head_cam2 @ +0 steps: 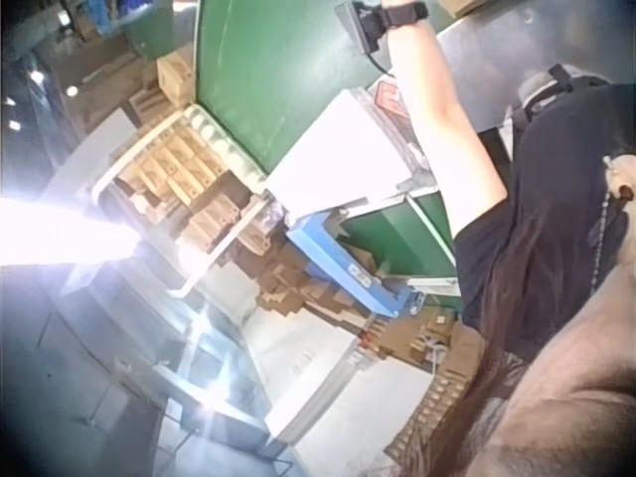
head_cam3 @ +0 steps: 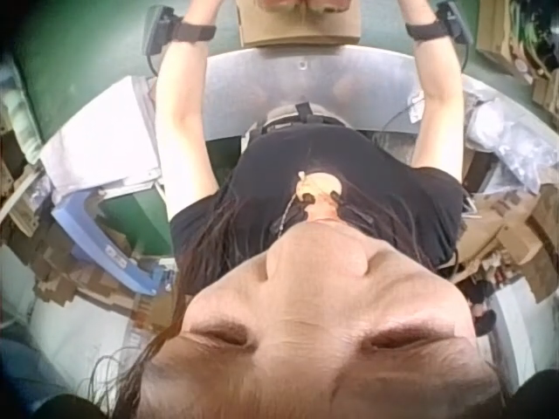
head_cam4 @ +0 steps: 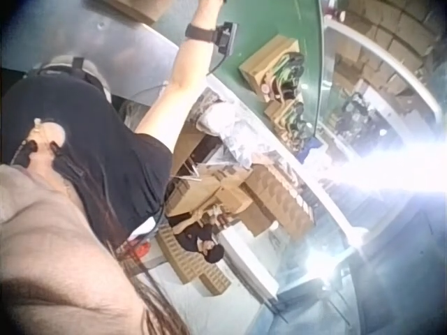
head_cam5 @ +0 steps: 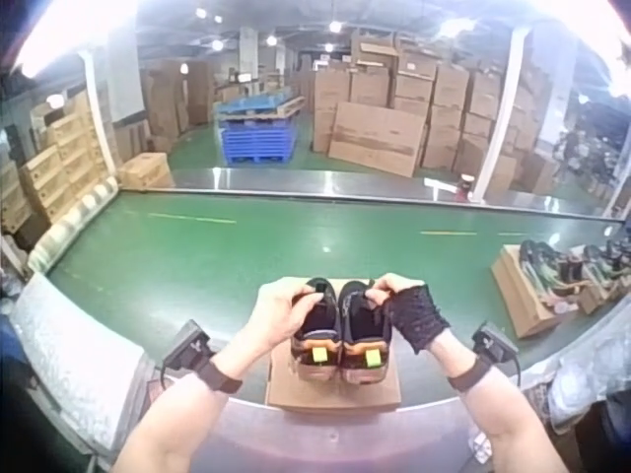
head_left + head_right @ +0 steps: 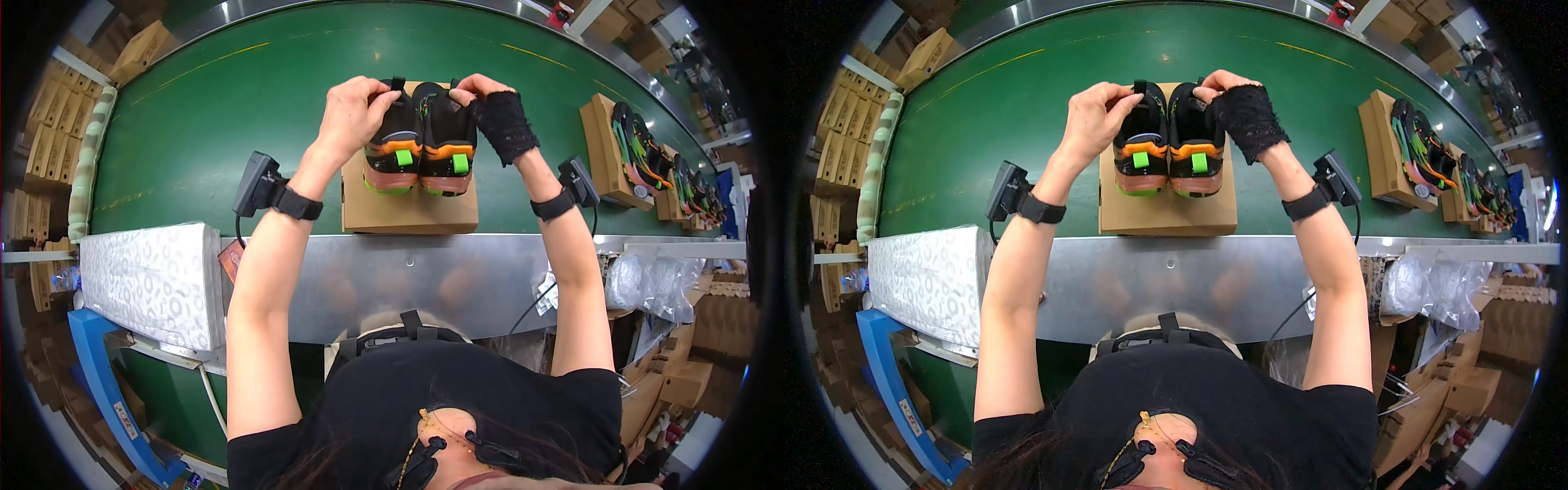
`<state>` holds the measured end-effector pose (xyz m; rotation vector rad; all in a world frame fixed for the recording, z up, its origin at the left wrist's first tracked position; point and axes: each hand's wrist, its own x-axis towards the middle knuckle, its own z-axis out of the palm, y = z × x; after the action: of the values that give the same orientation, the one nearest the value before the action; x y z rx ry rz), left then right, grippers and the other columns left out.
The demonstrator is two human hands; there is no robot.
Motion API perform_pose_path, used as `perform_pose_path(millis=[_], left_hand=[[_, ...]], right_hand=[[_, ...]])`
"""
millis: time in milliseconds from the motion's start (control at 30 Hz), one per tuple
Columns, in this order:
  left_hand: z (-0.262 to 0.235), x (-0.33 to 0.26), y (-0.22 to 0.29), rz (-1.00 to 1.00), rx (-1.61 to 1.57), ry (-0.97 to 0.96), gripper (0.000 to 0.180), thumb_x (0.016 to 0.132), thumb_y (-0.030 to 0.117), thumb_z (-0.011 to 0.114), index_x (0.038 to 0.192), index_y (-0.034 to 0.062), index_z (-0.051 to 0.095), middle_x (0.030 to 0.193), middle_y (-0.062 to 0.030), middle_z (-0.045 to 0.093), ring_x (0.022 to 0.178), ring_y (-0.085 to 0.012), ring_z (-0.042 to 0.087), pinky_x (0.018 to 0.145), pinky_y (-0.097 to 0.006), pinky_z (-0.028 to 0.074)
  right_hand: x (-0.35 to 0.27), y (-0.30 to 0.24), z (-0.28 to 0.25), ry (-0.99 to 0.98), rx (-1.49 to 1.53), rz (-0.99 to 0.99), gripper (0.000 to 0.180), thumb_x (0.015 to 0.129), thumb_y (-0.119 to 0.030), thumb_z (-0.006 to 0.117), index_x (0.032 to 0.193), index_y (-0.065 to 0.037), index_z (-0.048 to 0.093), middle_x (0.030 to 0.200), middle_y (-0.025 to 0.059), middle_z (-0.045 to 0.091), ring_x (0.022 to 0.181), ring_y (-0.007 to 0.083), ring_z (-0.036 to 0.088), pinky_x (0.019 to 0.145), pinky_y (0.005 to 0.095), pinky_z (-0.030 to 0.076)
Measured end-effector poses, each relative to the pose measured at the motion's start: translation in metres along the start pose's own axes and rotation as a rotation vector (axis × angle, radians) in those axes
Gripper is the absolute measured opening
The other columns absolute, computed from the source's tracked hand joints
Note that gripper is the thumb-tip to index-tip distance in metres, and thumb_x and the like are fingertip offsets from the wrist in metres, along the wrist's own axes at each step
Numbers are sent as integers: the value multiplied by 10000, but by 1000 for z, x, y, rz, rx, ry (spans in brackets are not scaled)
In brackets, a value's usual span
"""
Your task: Packing finished shoes into shoeboxes with tissue paper.
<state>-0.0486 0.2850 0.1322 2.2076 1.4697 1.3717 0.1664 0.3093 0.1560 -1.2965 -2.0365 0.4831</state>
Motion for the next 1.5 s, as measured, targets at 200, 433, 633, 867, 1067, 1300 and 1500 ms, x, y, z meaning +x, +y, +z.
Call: perform_pose_path(millis=[200, 433, 633, 867, 1067, 1300, 1500], left_hand=[[-5, -24, 7, -202, -199, -95, 170, 732, 161, 652, 798, 7, 622, 669, -52, 592, 588, -112, 546, 542, -227, 438], [15, -166, -68, -934, 120, -15, 561, 830, 449, 445, 927, -96, 533, 860, -237, 544, 768, -349, 542, 722, -419, 431], [55, -182, -32, -1017, -171, -150, 581, 844, 448, 393, 959, -115, 477, 942, -316, 516, 925, -417, 496, 821, -434, 383], [41, -173, -15, -1019, -242, 42, 575, 803, 477, 463, 935, -81, 491, 870, -255, 569, 854, -352, 559, 744, -395, 432], [-32, -143, -19, -1082, -37, 42, 588, 739, 484, 534, 929, -71, 501, 865, -235, 582, 855, -342, 570, 732, -397, 446], [-8, -92, 44, -293, 41, 53, 245, 735, 151, 527, 953, 39, 526, 984, -165, 513, 738, -345, 546, 646, -375, 480], [23, -61, 72, -237, 111, -119, 212, 744, 133, 524, 939, 54, 550, 1159, -238, 407, 724, -352, 577, 604, -415, 482]], right_hand=[[-14, 10, 8, -78, 177, 54, 170, 725, -200, 615, 779, -43, 578, 642, 83, 565, 624, 187, 561, 587, 277, 439], [-72, -35, 8, 91, -195, -101, 218, 719, -138, 635, 927, -97, 584, 603, 74, 555, 576, 235, 570, 547, 322, 465], [-39, -37, 53, -362, -462, -24, 495, 750, -281, 579, 1190, -124, 415, 867, 205, 589, 818, 357, 565, 722, 407, 446], [-34, 43, 10, -260, -278, -192, 300, 680, -135, 587, 972, -65, 574, 923, 151, 584, 862, 292, 569, 756, 356, 444], [-56, 150, -73, -108, -642, -87, 303, 721, -156, 542, 993, -25, 556, 888, 192, 597, 834, 359, 564, 734, 401, 442], [-123, 227, -46, -247, -717, 235, 442, 712, -187, 560, 1124, -47, 485, 1087, 213, 512, 1057, 328, 468, 857, 376, 397], [-120, 67, 1, -163, -230, -220, 684, 639, -162, 666, 1227, -34, 340, 1167, 209, 429, 1089, 334, 423, 917, 361, 347]])
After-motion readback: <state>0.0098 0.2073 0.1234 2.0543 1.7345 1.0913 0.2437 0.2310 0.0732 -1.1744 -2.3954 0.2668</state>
